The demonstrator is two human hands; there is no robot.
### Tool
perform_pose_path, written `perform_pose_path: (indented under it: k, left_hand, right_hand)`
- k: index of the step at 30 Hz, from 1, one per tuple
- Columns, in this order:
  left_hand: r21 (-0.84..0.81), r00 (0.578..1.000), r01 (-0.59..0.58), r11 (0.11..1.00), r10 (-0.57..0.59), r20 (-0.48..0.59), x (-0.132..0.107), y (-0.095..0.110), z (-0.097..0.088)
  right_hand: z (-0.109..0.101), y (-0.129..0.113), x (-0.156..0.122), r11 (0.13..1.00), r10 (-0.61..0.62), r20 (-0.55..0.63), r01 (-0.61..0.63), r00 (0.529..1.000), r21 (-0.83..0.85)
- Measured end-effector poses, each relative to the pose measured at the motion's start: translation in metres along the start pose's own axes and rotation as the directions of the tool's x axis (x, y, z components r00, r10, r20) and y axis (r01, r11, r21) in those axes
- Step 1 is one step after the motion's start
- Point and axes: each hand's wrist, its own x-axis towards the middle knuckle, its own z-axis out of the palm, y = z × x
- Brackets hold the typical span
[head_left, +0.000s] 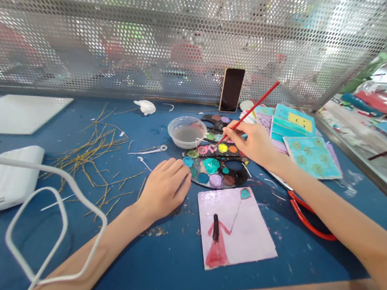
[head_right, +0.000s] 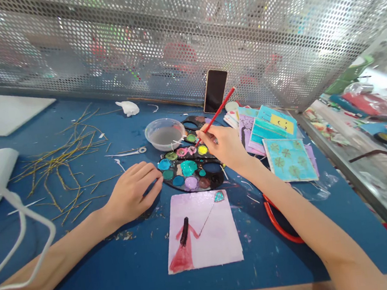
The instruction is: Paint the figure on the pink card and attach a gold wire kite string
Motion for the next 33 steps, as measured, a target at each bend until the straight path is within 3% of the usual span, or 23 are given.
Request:
perform_pose_path:
  k: [33]
  left_hand:
    - [0.001, 1.000, -0.009, 1.000, 0.009, -0.009, 0.0010, 0.0003, -0.0002]
  right_hand:
    - [-0.0016, -0.0064, -0.0006, 0.998, -0.013, -0.021, 0.012, 1.000, -0.061]
